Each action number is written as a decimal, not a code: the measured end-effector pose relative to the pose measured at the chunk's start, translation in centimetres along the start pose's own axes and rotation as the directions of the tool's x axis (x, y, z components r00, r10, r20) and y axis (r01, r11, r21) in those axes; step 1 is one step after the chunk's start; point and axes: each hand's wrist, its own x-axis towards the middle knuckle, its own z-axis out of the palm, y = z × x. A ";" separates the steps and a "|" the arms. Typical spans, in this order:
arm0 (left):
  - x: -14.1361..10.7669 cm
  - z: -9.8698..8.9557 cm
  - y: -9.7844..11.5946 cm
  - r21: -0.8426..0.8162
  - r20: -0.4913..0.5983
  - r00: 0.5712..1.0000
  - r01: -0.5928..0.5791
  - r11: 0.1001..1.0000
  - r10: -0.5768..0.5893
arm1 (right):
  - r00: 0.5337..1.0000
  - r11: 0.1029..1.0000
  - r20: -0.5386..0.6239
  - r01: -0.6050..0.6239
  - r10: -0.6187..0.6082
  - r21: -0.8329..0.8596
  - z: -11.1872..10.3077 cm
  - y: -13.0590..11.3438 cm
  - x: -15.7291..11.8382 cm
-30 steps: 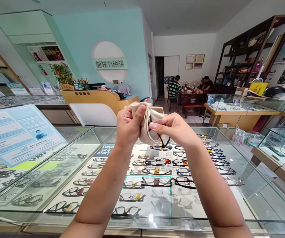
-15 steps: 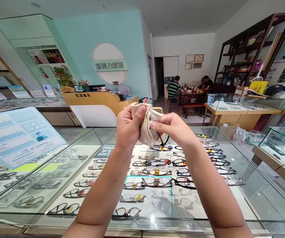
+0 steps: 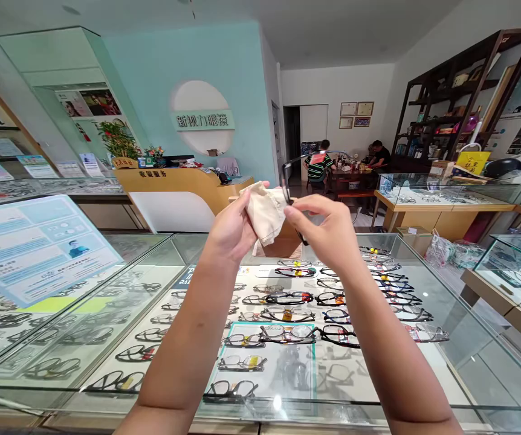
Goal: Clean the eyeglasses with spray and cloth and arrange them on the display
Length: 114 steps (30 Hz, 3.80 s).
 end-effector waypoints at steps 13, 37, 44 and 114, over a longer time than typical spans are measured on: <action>-0.4 -0.5 1.1 0.001 0.163 0.987 -0.019 1.000 0.019 | 0.914 0.518 0.404 0.356 -0.022 -0.778 5.0 -2.0 -1.7; -2.3 2.6 -0.7 -0.012 0.179 0.981 -0.072 0.997 0.073 | 0.952 0.931 -0.144 0.218 -0.269 -0.294 5.3 0.2 -1.8; -2.4 3.0 -2.3 0.016 0.199 0.979 -0.055 0.998 0.050 | 0.908 0.981 -0.379 0.138 -0.180 -0.137 2.4 0.0 -0.7; -4.1 1.2 1.4 0.766 0.132 0.599 -0.568 0.302 0.790 | 0.824 0.869 -0.381 0.244 -0.420 -0.430 -1.3 -3.1 -1.7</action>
